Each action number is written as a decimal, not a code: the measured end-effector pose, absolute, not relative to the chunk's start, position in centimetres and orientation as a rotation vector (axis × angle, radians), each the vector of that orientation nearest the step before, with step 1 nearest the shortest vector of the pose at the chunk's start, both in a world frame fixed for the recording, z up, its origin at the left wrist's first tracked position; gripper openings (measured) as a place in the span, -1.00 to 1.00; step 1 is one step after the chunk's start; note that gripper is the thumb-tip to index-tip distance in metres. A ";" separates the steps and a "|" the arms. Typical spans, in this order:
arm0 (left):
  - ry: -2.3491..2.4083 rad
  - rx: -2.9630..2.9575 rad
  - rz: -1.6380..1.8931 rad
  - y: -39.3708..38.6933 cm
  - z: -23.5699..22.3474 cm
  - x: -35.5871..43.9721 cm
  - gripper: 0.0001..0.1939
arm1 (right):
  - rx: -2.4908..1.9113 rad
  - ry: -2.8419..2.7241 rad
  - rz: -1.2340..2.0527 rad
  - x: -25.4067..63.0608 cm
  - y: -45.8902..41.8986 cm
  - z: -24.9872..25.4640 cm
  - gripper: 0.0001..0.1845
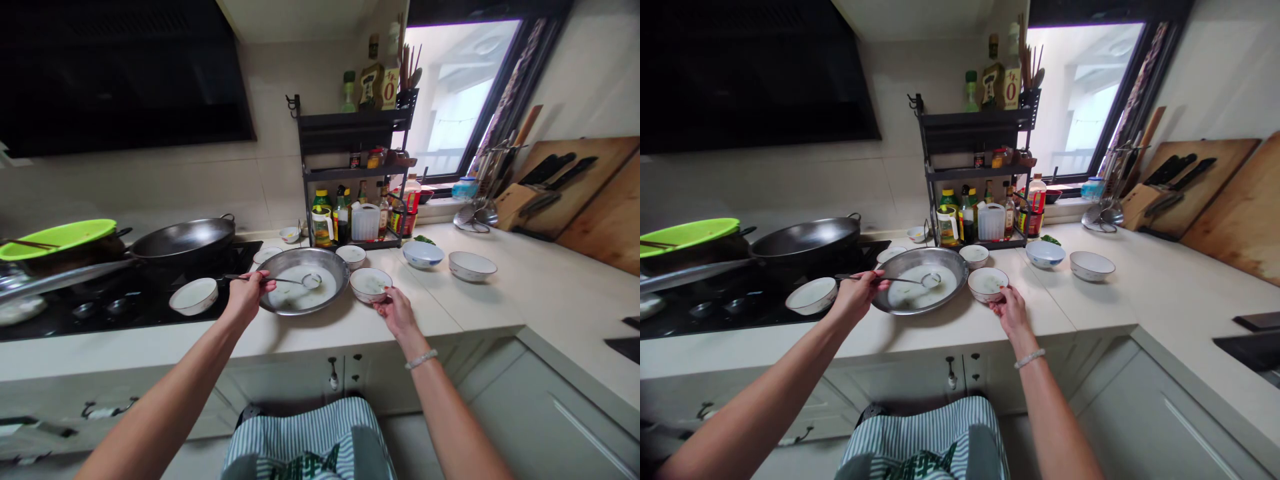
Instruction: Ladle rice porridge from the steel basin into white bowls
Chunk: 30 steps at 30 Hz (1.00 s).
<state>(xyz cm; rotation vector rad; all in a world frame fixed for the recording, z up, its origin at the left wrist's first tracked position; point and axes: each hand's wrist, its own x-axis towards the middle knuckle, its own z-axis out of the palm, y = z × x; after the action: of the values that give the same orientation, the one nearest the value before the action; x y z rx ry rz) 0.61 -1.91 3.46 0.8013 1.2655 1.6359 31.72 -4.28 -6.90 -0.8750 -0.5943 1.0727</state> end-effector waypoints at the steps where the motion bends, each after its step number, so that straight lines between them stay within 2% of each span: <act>1: 1.268 0.801 1.637 -1.9 3.4 0.6 -0.83 | -0.875 -0.596 1.072 31.7 -4.3 -6.9 -0.70; 19: 1.254 0.792 1.640 -2.0 4.2 1.2 -0.83 | -0.863 -0.593 1.075 31.7 -4.5 -6.7 -0.68; 30: 1.155 0.782 1.576 -2.0 6.7 5.6 -0.80 | -0.863 -0.581 1.093 31.7 -4.4 -6.8 -0.67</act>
<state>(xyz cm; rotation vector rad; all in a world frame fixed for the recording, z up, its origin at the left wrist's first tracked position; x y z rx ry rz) 5.62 -1.98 6.70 0.7816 1.1547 1.5762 31.71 -4.38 -6.81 -0.8628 -0.5812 1.0929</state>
